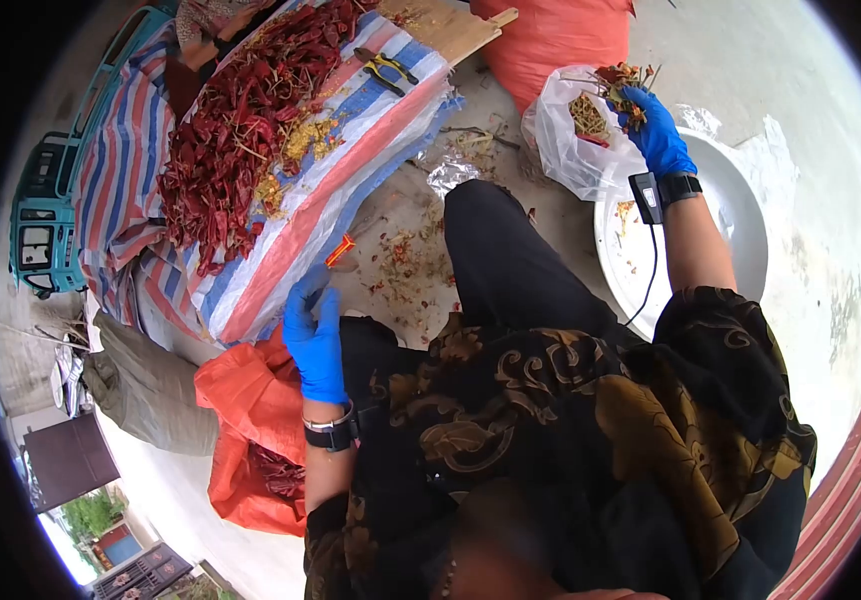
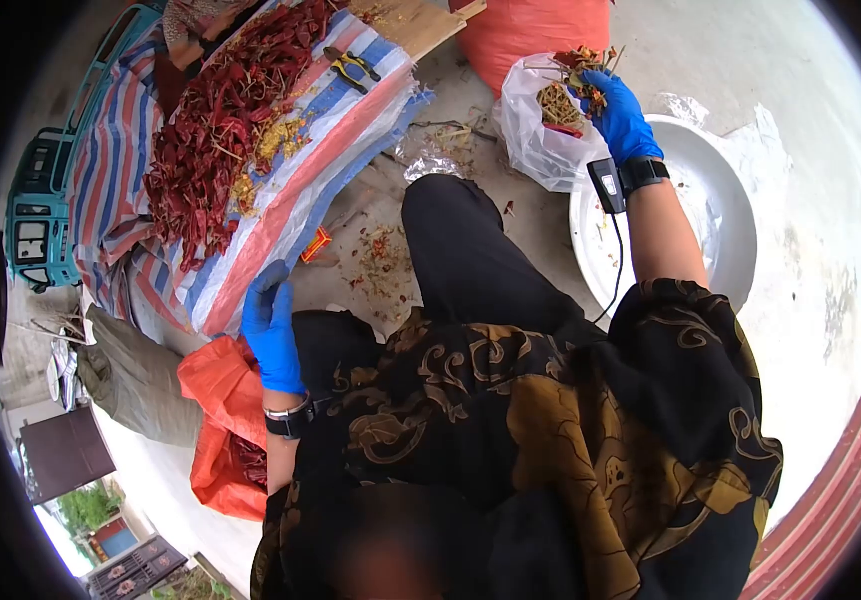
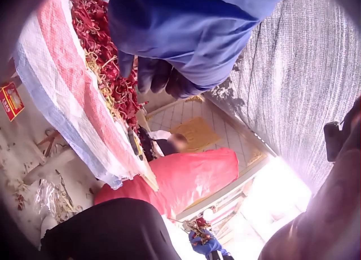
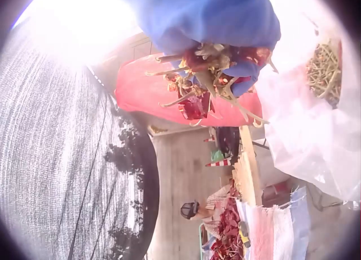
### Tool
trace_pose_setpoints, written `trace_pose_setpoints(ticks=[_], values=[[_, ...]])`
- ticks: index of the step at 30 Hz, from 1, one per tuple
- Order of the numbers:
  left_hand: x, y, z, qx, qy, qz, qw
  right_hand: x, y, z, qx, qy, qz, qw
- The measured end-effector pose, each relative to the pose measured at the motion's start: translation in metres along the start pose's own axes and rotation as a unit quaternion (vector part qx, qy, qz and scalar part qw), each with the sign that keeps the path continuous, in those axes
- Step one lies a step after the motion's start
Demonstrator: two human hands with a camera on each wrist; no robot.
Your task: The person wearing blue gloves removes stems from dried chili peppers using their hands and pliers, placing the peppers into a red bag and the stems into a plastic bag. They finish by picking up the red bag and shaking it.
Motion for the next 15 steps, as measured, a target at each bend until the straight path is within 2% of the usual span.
trace_pose_setpoints(ticks=[2, 4, 6, 7, 10, 15], values=[[-0.018, 0.010, -0.015, -0.025, -0.027, -0.013, 0.999, 0.004, 0.005, -0.007, -0.037, -0.024, -0.024, 0.999], [-0.038, 0.048, -0.047, -0.094, -0.072, -0.094, 0.989, 0.002, 0.010, -0.010, -0.052, -0.027, -0.007, 0.998], [-0.069, 0.094, -0.100, -0.163, -0.116, -0.239, 0.950, 0.014, -0.005, -0.031, -0.068, -0.050, -0.009, 0.996], [-0.079, 0.106, -0.122, -0.153, -0.134, -0.246, 0.948, 0.003, 0.004, -0.025, -0.111, -0.073, 0.002, 0.991], [-0.102, 0.122, -0.190, -0.102, -0.195, -0.254, 0.942, 0.000, 0.000, -0.024, -0.103, -0.084, 0.015, 0.991], [-0.120, 0.098, -0.275, -0.137, -0.246, -0.262, 0.923, 0.008, -0.007, -0.015, -0.054, -0.045, 0.029, 0.997]])
Point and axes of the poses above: each hand's wrist, its own x-axis away from the middle knuckle, its own z-axis out of the back of the hand, y = z × x, the point moved 4 cm from there along -x, towards the middle knuckle, and after that the axes turned 13 degrees about z, right-handed, at the moved point
